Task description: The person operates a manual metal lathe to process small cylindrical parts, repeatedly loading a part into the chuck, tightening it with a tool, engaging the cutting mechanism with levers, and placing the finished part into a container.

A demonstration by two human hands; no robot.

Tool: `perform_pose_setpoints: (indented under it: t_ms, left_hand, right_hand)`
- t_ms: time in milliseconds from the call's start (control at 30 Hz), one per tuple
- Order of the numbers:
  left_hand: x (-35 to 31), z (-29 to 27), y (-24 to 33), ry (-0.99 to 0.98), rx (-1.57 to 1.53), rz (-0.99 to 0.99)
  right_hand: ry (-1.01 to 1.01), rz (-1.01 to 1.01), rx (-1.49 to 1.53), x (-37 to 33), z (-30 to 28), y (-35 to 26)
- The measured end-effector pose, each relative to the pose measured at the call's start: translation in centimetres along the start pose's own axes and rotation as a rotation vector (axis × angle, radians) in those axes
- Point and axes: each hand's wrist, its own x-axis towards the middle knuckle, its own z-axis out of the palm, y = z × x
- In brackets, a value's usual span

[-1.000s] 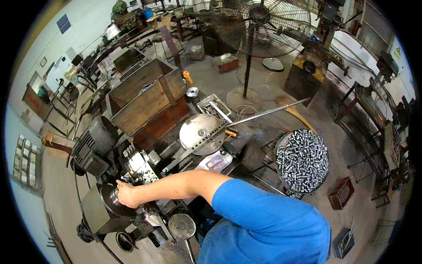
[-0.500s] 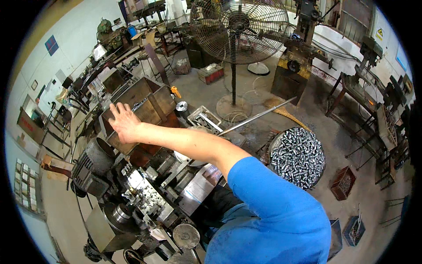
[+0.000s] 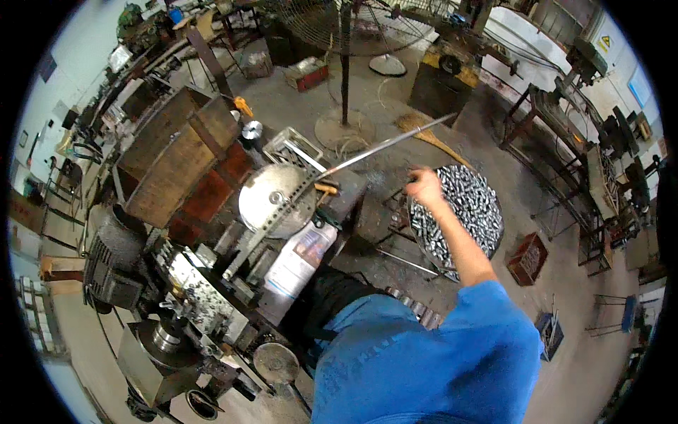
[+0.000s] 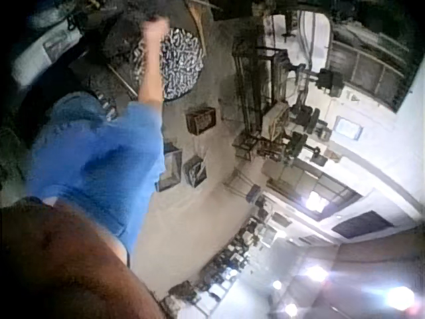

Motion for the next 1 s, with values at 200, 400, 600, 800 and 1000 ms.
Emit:
perform_pose_setpoints:
  t_ms: [200, 400, 600, 800, 1000]
  left_hand:
    - [7.1, -1.4, -3.5, 0.026, 0.047, -0.081]
    - [15.4, -13.3, -12.0, 0.092, -0.019, -0.224]
    - [11.0, -8.5, -8.7, 0.047, 0.154, 0.009]
    - [10.6, -10.4, -10.1, 0.069, 0.174, -0.029]
    - [9.9, -9.4, -9.6, 0.11, 0.185, -0.019]
  right_hand:
    - [-0.28, 0.288, -0.289, 0.3, 1.0, 12.1]
    - [-0.556, 0.022, -0.554, 3.0, 5.2, 10.6]
    - [-0.819, -0.125, -0.766, 4.4, 3.4, 8.7]
    - [-0.784, -0.21, -0.783, 5.4, 5.3, 9.9]
    - [-0.593, 0.004, -0.628, 5.4, 6.9, 10.1]
